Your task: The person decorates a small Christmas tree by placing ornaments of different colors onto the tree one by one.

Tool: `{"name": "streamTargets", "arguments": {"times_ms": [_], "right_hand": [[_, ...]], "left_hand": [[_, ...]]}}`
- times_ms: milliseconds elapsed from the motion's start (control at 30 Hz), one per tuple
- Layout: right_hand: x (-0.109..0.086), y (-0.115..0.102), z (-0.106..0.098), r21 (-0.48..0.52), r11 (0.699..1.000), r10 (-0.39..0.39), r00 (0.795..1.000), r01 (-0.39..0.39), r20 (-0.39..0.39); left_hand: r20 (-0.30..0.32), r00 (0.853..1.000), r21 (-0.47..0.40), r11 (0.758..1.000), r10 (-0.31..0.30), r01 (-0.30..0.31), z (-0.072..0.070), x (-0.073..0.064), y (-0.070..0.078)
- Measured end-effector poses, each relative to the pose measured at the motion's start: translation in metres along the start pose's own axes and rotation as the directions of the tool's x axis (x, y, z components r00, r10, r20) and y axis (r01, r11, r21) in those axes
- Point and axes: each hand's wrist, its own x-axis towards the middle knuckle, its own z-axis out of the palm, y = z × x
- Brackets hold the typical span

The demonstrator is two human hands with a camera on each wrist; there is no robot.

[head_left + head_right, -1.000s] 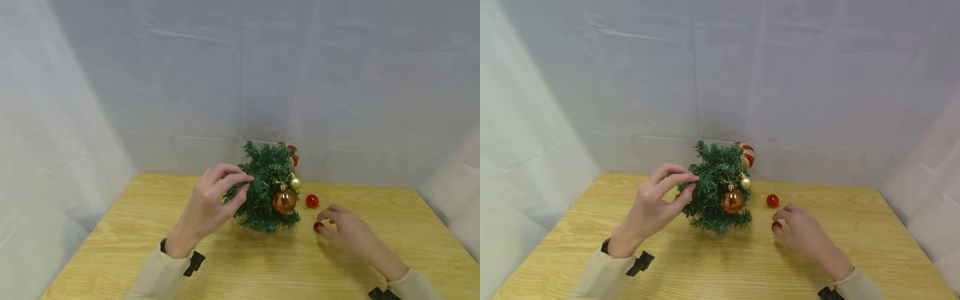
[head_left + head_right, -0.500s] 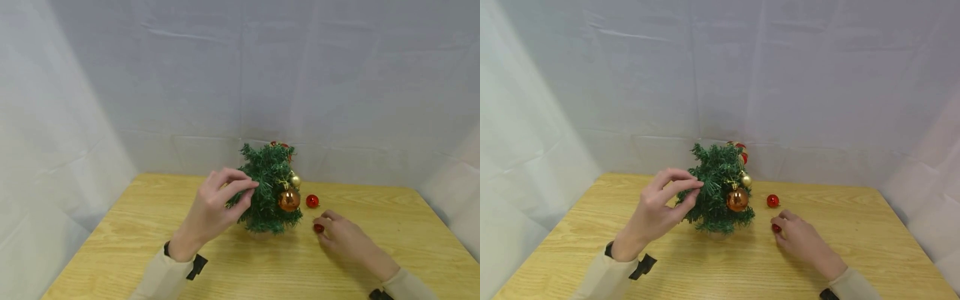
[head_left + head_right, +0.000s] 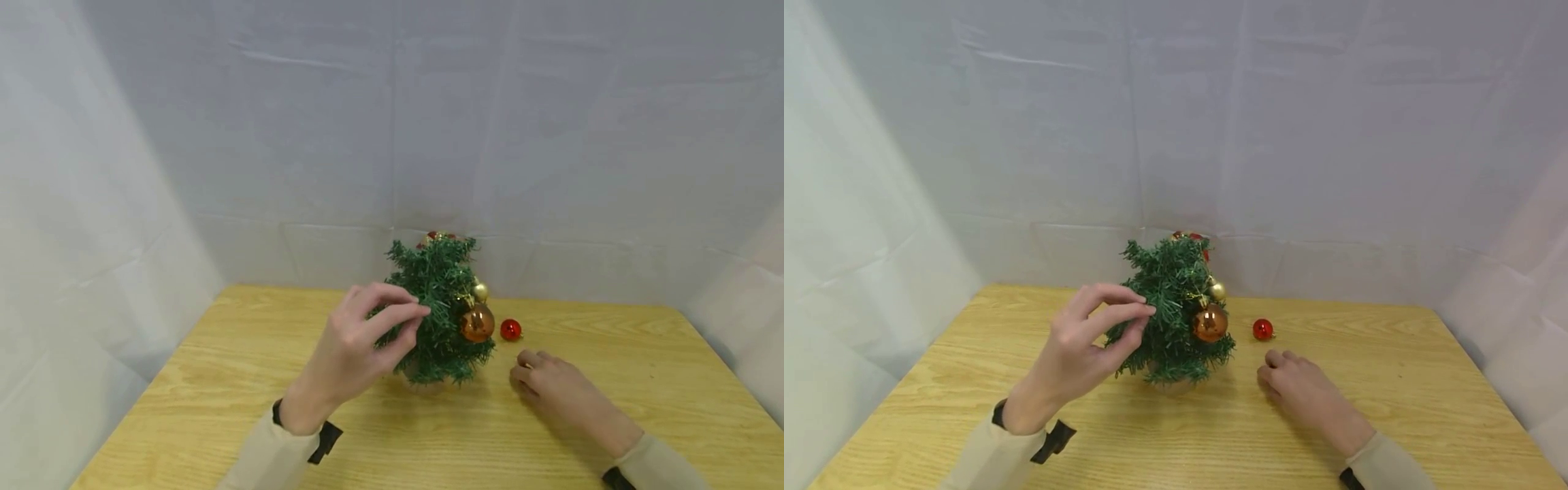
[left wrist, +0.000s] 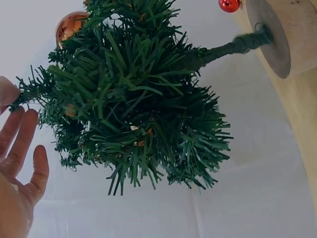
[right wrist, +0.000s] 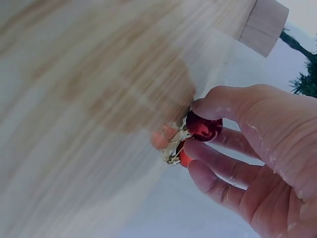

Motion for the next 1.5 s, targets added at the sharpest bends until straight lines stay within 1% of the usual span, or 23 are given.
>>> {"name": "streamTargets", "arguments": {"times_ms": [167,300,333,433,533,567,600,733,867,1000,1167,1233,1300,1433,1500], "right_hand": [[-0.003,0.003,-0.002,0.026,0.999,0.019,0.999,-0.02,0.031],[-0.009,0.007,-0.006,0.105,0.994,0.036,0.999,-0.037,0.012],[-0.01,0.008,-0.006,0.127,0.991,0.034,0.999,-0.033,-0.012],[-0.016,0.011,-0.007,0.186,0.983,0.021,0.991,0.004,-0.136],[-0.021,0.015,-0.008,0.201,0.978,0.002,0.966,0.052,-0.258],[-0.022,0.016,-0.01,0.207,0.976,0.002,0.958,0.06,-0.286],[-0.023,0.017,-0.012,0.217,0.974,0.009,0.955,0.058,-0.297],[-0.028,0.017,-0.021,0.255,0.966,0.049,0.947,0.035,-0.319],[-0.031,0.015,-0.03,0.288,0.957,0.074,0.938,0.028,-0.339],[-0.034,0.014,-0.038,0.302,0.952,0.08,0.922,0.041,-0.378],[-0.037,0.011,-0.048,0.305,0.952,0.105,0.919,0.017,-0.38],[-0.038,0.011,-0.051,0.31,0.951,0.114,0.916,0.012,-0.385],[-0.038,0.01,-0.054,0.311,0.95,0.113,0.909,0.019,-0.402],[-0.036,0.008,-0.06,0.302,0.952,0.093,0.884,0.056,-0.457],[-0.036,0.006,-0.063,0.292,0.955,0.092,0.881,0.055,-0.464]], "left_hand": [[-0.006,1.0,0.007,1.0,0.018,-0.018,0.005,0.001,0.004],[-0.017,0.999,0.0,0.999,0.035,-0.035,0.01,0.002,0.008],[-0.018,0.999,-0.002,0.999,0.037,-0.037,0.01,0.002,0.008],[-0.017,0.999,-0.006,1.0,0.03,-0.03,0.011,0.001,0.01],[-0.027,0.999,-0.007,1.0,0.024,-0.024,0.01,0.0,0.009],[-0.03,0.999,-0.007,1.0,0.021,-0.021,0.009,-0.001,0.008],[-0.032,0.999,-0.007,1.0,0.019,-0.019,0.008,-0.001,0.008],[-0.036,0.999,-0.01,1.0,0.012,-0.012,0.005,-0.002,0.006],[-0.033,0.999,-0.019,1.0,-0.002,0.002,0.002,-0.008,0.004],[-0.019,0.999,-0.022,0.999,-0.027,0.027,-0.002,-0.016,0.0],[0.019,0.997,-0.035,0.997,-0.069,0.069,-0.007,-0.028,-0.007],[0.025,0.996,-0.034,0.995,-0.09,0.091,-0.009,-0.033,-0.01],[0.019,0.994,-0.027,0.994,-0.109,0.11,-0.01,-0.037,-0.014],[-0.004,0.99,-0.017,0.99,-0.138,0.138,-0.01,-0.041,-0.021],[-0.009,0.989,-0.024,0.989,-0.146,0.146,-0.009,-0.04,-0.025]]}}
